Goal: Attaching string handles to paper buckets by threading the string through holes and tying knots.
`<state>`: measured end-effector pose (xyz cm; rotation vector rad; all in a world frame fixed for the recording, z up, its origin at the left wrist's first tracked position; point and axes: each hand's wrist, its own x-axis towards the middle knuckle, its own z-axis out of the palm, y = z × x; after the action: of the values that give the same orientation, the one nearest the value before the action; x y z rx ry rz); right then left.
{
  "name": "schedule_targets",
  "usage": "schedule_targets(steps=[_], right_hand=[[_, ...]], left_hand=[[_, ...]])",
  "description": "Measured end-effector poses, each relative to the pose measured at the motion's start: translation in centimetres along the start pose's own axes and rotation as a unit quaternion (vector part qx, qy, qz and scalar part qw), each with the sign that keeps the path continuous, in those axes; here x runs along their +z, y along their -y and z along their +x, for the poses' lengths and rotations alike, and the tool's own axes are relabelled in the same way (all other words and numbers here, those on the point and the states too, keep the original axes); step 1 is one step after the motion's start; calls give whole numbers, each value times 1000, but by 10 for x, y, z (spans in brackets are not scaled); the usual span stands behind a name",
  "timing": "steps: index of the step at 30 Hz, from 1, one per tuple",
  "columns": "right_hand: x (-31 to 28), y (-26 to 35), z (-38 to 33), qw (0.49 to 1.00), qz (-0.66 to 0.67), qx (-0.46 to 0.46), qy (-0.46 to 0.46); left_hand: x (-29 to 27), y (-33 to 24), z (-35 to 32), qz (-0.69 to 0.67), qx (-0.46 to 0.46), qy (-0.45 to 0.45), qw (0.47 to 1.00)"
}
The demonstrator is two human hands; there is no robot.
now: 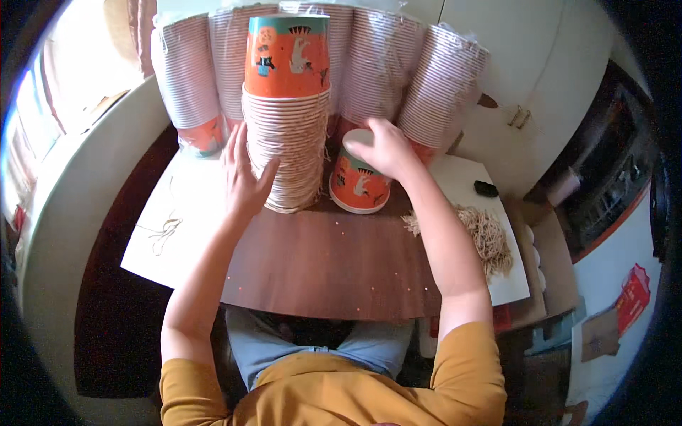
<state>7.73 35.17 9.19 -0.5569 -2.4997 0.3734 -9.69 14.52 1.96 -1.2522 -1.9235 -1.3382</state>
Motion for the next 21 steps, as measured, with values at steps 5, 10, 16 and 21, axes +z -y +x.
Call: schedule_targets(steps=[5, 10, 16, 21], right_hand=[[30, -63, -49, 985, -162, -49, -43], [14, -65, -30, 993, -19, -32, -115], [-34, -22, -41, 968, 226, 103, -28], [-35, -68, -59, 958, 241, 124, -97]], left_hand=[[19, 3, -97, -157, -130, 227, 952], [70, -29, -103, -480, -427, 253, 723], [103, -54, -79, -629, -375, 229, 641], [113, -73, -77, -626, -359, 261, 641]])
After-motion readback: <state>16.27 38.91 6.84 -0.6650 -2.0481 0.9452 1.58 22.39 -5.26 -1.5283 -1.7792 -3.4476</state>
